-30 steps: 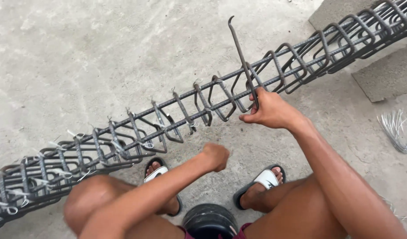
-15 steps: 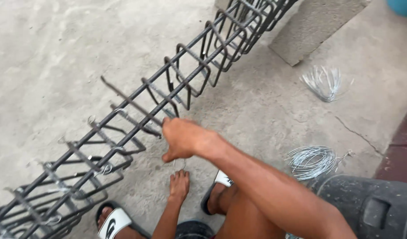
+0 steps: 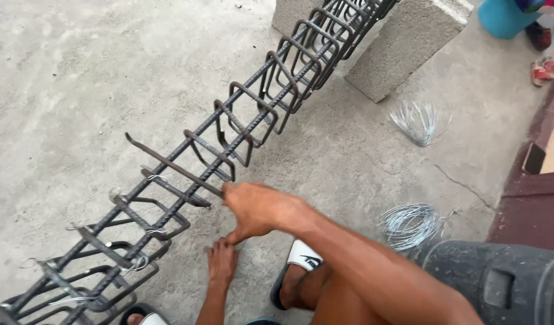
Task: Tying rebar intersections using wire ties and a manual hook tool
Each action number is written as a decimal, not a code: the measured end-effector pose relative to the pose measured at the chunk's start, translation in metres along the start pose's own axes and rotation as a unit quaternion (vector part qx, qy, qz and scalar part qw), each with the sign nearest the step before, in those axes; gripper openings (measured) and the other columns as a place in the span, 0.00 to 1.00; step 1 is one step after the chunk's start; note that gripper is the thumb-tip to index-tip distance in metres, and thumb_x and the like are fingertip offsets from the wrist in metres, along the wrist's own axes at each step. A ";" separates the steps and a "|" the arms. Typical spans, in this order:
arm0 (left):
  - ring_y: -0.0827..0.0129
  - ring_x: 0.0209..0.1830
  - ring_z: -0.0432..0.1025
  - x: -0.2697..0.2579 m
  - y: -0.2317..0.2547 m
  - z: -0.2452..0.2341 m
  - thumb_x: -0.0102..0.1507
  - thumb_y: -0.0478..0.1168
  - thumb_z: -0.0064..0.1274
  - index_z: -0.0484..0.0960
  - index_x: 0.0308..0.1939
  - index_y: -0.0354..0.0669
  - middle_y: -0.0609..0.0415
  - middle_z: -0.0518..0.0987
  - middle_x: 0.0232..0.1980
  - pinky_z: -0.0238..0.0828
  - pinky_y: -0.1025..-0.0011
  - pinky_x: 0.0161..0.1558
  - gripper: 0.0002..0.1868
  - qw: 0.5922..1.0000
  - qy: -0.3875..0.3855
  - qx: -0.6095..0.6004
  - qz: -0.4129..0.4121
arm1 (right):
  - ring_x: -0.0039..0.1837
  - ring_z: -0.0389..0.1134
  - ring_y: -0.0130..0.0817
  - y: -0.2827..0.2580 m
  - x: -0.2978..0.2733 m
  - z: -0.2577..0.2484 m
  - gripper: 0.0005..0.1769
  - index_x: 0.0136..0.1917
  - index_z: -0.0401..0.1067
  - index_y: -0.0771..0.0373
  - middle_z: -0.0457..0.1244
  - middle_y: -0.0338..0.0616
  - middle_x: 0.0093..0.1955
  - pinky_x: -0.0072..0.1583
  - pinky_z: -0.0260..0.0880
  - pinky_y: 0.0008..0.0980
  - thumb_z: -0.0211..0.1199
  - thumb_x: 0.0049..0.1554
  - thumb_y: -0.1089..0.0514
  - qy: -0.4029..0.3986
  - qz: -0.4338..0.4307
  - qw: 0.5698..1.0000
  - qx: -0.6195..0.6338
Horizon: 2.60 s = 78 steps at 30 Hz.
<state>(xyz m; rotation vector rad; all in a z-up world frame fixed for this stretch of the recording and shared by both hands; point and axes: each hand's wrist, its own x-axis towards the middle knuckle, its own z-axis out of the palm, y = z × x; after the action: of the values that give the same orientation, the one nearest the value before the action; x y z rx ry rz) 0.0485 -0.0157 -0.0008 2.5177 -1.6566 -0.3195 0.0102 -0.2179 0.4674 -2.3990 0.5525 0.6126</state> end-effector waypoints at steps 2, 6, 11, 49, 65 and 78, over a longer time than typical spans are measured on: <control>0.54 0.52 0.70 -0.022 -0.007 0.002 0.61 0.41 0.45 0.76 0.56 0.49 0.50 0.74 0.57 0.66 0.53 0.54 0.19 0.998 0.003 0.046 0.031 | 0.43 0.73 0.44 -0.001 -0.008 0.003 0.42 0.59 0.66 0.73 0.69 0.52 0.49 0.44 0.78 0.35 0.79 0.45 0.42 -0.031 0.005 1.000 0.000; 0.56 0.50 0.73 -0.004 -0.012 -0.008 0.61 0.41 0.50 0.83 0.41 0.49 0.51 0.77 0.46 0.66 0.55 0.54 0.09 0.996 -0.022 0.040 0.077 | 0.61 0.70 0.66 -0.006 -0.006 -0.022 0.38 0.60 0.66 0.73 0.71 0.64 0.53 0.60 0.71 0.63 0.74 0.44 0.48 -0.023 0.024 0.999 0.043; 0.54 0.44 0.73 -0.012 0.002 -0.013 0.53 0.45 0.55 0.80 0.39 0.45 0.49 0.76 0.39 0.65 0.55 0.49 0.13 0.994 0.065 0.019 0.081 | 0.55 0.75 0.52 -0.004 -0.002 -0.024 0.34 0.55 0.69 0.63 0.73 0.47 0.42 0.55 0.74 0.52 0.74 0.40 0.46 -0.011 0.075 0.996 0.049; 0.41 0.36 0.81 -0.075 0.011 -0.425 0.65 0.47 0.38 0.75 0.45 0.40 0.41 0.83 0.34 0.77 0.43 0.39 0.16 0.988 -0.109 -0.023 0.109 | 0.50 0.76 0.46 -0.034 0.006 0.030 0.34 0.53 0.68 0.64 0.72 0.45 0.38 0.54 0.75 0.45 0.77 0.39 0.47 0.099 0.040 0.987 0.120; 0.45 0.30 0.82 -0.095 0.028 -0.418 0.62 0.44 0.43 0.81 0.27 0.45 0.44 0.82 0.27 0.78 0.49 0.35 0.14 0.978 -0.113 -0.041 0.172 | 0.52 0.75 0.50 -0.038 -0.016 0.018 0.34 0.57 0.67 0.65 0.72 0.48 0.41 0.55 0.73 0.49 0.75 0.41 0.50 0.050 0.047 0.996 0.050; 0.50 0.38 0.77 -0.087 0.030 -0.435 0.62 0.43 0.50 0.84 0.29 0.37 0.42 0.78 0.39 0.74 0.55 0.44 0.14 0.976 0.007 -0.074 0.203 | 0.45 0.73 0.42 0.017 -0.012 -0.004 0.33 0.57 0.73 0.65 0.72 0.47 0.40 0.48 0.69 0.42 0.78 0.44 0.46 0.143 0.124 0.980 0.057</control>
<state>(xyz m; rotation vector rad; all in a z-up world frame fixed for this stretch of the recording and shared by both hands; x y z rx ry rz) 0.0903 0.0424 0.4380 2.0104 -2.0020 -0.3642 -0.0074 -0.2299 0.4694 -2.3400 0.9932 0.3254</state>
